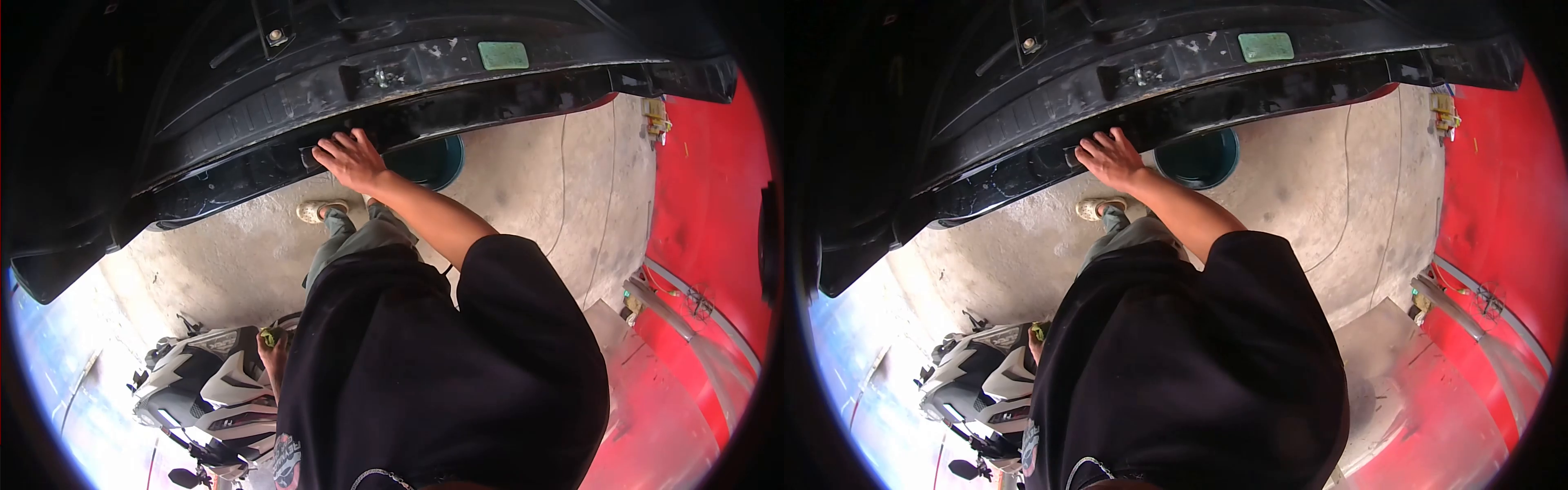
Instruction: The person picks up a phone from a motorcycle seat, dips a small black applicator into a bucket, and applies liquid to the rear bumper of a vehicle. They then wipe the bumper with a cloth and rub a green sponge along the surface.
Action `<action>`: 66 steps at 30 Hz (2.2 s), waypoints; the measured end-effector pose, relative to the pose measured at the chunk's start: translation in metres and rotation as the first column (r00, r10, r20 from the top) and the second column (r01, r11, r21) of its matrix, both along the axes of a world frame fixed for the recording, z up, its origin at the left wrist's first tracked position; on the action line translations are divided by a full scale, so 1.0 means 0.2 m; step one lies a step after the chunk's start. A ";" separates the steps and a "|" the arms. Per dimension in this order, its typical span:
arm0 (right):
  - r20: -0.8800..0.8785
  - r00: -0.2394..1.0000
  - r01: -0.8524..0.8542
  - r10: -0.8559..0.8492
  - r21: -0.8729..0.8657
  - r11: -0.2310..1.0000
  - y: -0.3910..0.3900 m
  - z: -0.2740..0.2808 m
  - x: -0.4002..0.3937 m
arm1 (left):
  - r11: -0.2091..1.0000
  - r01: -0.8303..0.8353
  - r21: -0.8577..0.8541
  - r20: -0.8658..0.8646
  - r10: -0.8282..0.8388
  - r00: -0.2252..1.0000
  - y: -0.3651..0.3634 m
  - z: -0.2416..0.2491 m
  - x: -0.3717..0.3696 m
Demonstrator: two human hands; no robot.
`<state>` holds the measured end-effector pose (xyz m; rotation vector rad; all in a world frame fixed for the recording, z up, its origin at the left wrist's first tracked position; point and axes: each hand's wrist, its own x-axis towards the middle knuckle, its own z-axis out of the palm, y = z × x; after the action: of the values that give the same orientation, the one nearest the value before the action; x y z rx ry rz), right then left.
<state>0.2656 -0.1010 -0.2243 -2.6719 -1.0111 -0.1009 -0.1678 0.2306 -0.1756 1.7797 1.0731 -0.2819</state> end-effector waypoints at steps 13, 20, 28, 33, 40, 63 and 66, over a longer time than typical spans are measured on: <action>0.001 1.000 0.017 -0.017 -0.013 1.000 0.08 0.01 0.04 | 0.999 0.029 -0.045 0.014 -0.028 1.000 0.00 0.02 0.05; 0.002 1.000 -0.025 0.025 0.019 1.000 0.01 0.01 -0.03 | 1.000 0.011 -0.010 0.024 -0.011 1.000 -0.08 0.15 0.17; 0.021 1.000 0.019 -0.019 -0.004 1.000 0.11 0.03 0.06 | 1.000 0.019 0.021 0.021 -0.020 1.000 -0.08 0.06 0.09; -0.019 0.998 -0.055 0.055 -0.034 0.998 0.04 0.04 0.03 | 0.988 0.017 0.151 -0.101 -0.002 0.995 -0.07 -0.01 0.00; 0.004 0.999 -0.041 0.042 -0.083 0.996 0.12 0.07 0.12 | 0.996 -0.083 0.040 -0.140 0.087 0.986 -0.15 0.04 0.05; 0.067 0.974 -0.206 0.218 -0.146 0.967 0.34 0.11 0.18 | 0.966 -0.257 -0.020 -0.092 0.254 0.963 -0.19 -0.08 -0.04; 0.177 0.953 -0.258 0.248 0.039 0.965 0.30 0.14 0.18 | 0.926 -0.369 -0.077 -0.165 0.353 0.921 -0.25 0.09 0.08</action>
<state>0.3017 -0.0412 -0.1956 -2.4864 -1.3715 -0.3074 -0.1509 0.1809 -0.1568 1.4474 1.4420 -0.2408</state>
